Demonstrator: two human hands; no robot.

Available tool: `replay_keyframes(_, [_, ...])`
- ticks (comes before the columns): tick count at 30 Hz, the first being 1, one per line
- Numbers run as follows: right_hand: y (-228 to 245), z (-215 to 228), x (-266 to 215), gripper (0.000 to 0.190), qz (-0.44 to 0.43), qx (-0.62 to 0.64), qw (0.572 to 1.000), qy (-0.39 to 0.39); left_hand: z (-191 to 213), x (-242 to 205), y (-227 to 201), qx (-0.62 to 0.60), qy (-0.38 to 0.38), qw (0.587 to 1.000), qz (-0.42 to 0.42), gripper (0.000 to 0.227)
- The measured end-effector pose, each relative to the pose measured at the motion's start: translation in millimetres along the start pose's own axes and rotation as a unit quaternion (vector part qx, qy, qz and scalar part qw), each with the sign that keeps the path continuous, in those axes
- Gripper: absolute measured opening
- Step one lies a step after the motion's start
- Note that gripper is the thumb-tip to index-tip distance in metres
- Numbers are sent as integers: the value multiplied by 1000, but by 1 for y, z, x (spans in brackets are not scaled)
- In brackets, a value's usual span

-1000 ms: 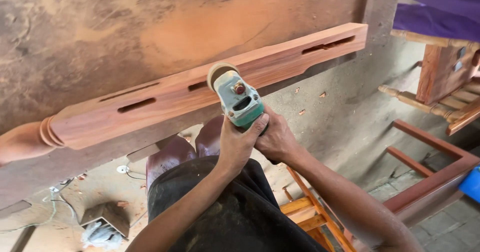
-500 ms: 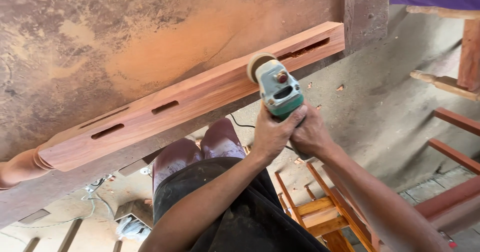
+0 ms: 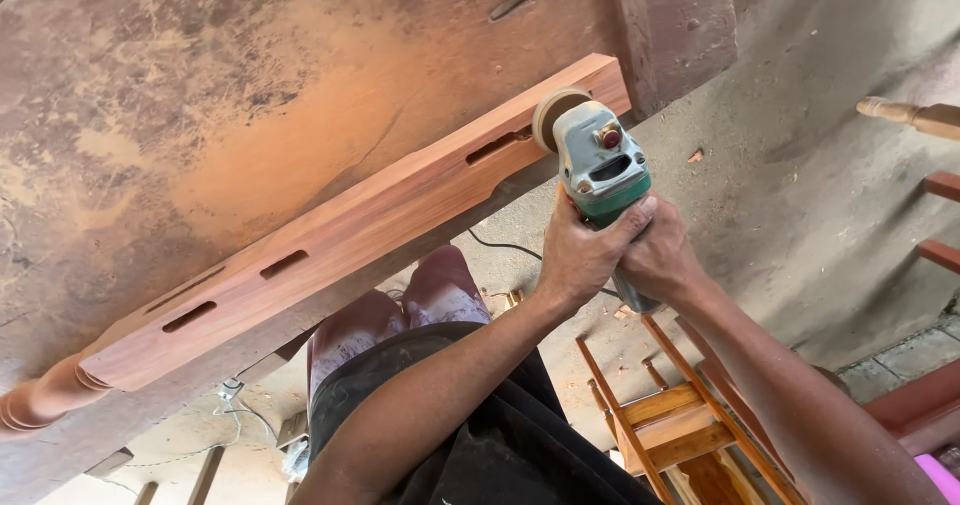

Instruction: Sanding wooden furniture components using an angle grinder with a sanding disc and marking them with a pen.

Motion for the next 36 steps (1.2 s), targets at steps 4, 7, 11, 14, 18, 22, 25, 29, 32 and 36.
replay_keyframes(4, [-16,9,2,27,-15,2,1000,-6,-12,12,1,18,10,1000,-3,89])
replay_keyframes(7, [-21,16,3,26,-17,14,1000,-12,-19,19,3,42,15,999,13,91])
replay_keyframes(11, [-28,22,5,31,-39,41,998,-10,-25,28,6,63,19,998,12,93])
replay_keyframes(14, [-33,22,4,31,-47,45,998,-15,-28,30,6,80,25,996,23,93])
replay_keyframes(18, [-35,14,1,28,-41,72,996,-15,-25,26,3,75,23,996,33,101])
replay_keyframes(22, [-36,-11,-8,32,-99,96,990,35,-4,3,-6,36,14,997,65,106])
replay_keyframes(25, [-33,-14,-28,48,-90,55,994,-23,48,-34,-19,156,27,986,48,108])
replay_keyframes(29, [-35,-18,-69,50,-141,192,967,-88,120,-67,-116,671,-100,687,-259,111])
replay_keyframes(32, [-43,-24,-102,51,-173,290,931,-138,166,-61,-124,785,-152,565,-201,96])
replay_keyframes(36, [-69,-47,-143,53,-240,320,898,-182,180,-70,-139,723,-99,672,-125,71])
Point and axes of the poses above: each hand's wrist, its own x-axis towards the middle knuckle, its own z-axis out of the back of the hand, y = z × x, the point moved 9 cm from there along x, towards the middle knuckle, and after that the axes turned 11 degrees about -x, right-handed, at the moved point
